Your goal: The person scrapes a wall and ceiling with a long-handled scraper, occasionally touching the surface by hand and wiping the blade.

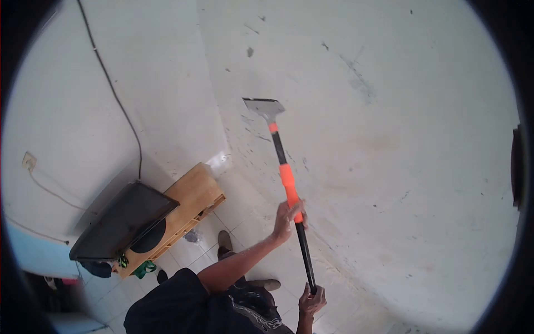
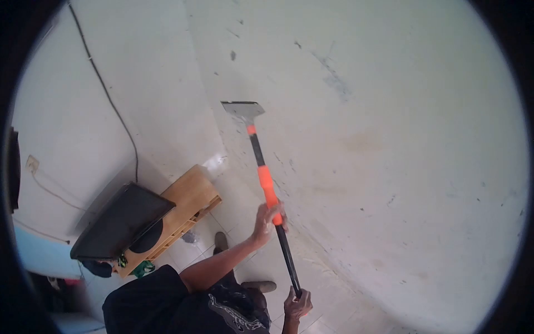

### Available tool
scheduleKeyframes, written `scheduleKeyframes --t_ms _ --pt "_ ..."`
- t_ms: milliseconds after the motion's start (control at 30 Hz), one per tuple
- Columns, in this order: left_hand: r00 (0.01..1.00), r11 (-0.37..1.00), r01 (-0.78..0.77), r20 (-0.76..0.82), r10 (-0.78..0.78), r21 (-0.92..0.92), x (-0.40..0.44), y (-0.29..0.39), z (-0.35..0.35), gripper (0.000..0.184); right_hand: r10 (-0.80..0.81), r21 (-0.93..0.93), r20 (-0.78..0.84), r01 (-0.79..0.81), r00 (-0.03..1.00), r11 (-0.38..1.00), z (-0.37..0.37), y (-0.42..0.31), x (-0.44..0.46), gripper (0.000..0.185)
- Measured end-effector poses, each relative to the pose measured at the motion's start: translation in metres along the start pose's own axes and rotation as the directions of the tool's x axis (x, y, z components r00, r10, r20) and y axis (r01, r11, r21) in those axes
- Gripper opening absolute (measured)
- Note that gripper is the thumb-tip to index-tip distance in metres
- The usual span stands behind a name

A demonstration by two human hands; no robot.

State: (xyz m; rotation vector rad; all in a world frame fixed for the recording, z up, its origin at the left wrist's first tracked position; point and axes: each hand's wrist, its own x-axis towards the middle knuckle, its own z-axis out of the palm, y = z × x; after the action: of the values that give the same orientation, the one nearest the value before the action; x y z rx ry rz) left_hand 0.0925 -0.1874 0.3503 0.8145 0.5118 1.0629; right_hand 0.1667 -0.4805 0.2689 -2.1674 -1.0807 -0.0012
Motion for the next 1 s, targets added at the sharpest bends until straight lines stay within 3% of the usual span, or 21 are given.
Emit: scheduleKeyframes --t_ms 100,267,333,433,533,600,700,733,767,800,833,867,900,933,967,1000 --pt "0.992 0.989 0.084 0.108 -0.071 -0.121 -0.016 -0.001 -0.002 0.028 0.015 0.051 -0.017 -0.014 1.0 0.999 0.001 0.017 -0.01 0.031" --pt "0.988 0.978 0.132 0.095 -0.118 -0.164 -0.016 0.006 -0.011 0.024 0.064 0.084 0.094 -0.072 0.994 0.994 0.02 0.015 -0.012 0.031" --pt "0.989 0.977 0.129 0.098 -0.113 -0.17 -0.008 0.01 -0.017 0.023 0.118 0.101 0.137 -0.132 0.984 0.986 0.023 -0.001 -0.005 0.029" --pt "0.985 0.973 0.126 0.138 -0.1 -0.194 0.002 0.019 -0.024 0.022 0.048 0.047 0.184 -0.057 0.982 0.997 0.031 -0.023 0.014 0.028" --pt "0.969 0.977 0.156 0.212 -0.124 -0.143 0.004 0.025 -0.026 0.024 0.049 0.175 0.178 -0.081 0.983 0.981 0.039 -0.067 0.052 0.033" --pt "0.896 0.965 0.127 0.391 -0.21 0.229 0.005 0.026 -0.031 0.034 0.048 0.25 0.13 -0.08 0.99 0.965 0.044 -0.091 0.071 0.039" --pt "0.87 0.929 0.028 0.449 -0.205 0.37 0.02 0.06 -0.027 0.041 0.04 0.29 0.088 -0.064 0.995 0.955 0.042 -0.099 0.086 0.038" --pt "0.877 0.964 0.019 0.459 -0.144 0.265 0.034 0.063 -0.036 0.055 0.078 0.346 0.219 -0.152 0.973 0.926 0.038 -0.092 0.088 0.037" --pt "0.926 0.974 -0.114 0.377 0.033 0.195 0.051 0.047 -0.052 0.072 0.102 0.389 0.351 -0.244 0.931 0.889 0.037 -0.088 0.089 0.036" --pt "0.903 0.968 -0.245 0.377 0.205 0.06 0.064 0.089 -0.04 0.083 0.111 0.539 0.42 -0.346 0.901 0.768 0.032 -0.094 0.09 0.034" --pt "0.918 0.928 -0.35 0.243 0.313 0.126 0.078 0.11 -0.043 0.083 0.11 0.538 0.418 -0.344 0.902 0.77 0.023 -0.101 0.094 0.034" --pt "0.903 0.898 -0.416 0.181 0.389 0.147 0.093 0.135 -0.044 0.083 0.104 0.583 0.603 -0.527 0.791 0.618 0.011 -0.108 0.099 0.035" --pt "0.93 0.899 -0.369 0.106 0.353 0.235 0.107 0.159 -0.048 0.082 0.054 0.562 0.76 -0.696 0.648 0.446 0.002 -0.11 0.104 0.035" --pt "0.886 0.81 -0.46 0.133 0.443 0.363 0.118 0.18 -0.054 0.078 0.021 0.521 0.817 -0.751 0.577 0.406 -0.002 -0.109 0.105 0.039" --pt "0.841 0.691 -0.518 0.154 0.518 0.505 0.134 0.194 -0.062 0.072 0.022 0.515 0.82 -0.754 0.572 0.408 -0.007 -0.108 0.107 0.039" --pt "0.82 0.594 -0.538 0.207 0.534 0.598 0.144 0.212 -0.066 0.067 -0.015 0.455 0.877 -0.819 0.48 0.35 -0.011 -0.108 0.109 0.038"
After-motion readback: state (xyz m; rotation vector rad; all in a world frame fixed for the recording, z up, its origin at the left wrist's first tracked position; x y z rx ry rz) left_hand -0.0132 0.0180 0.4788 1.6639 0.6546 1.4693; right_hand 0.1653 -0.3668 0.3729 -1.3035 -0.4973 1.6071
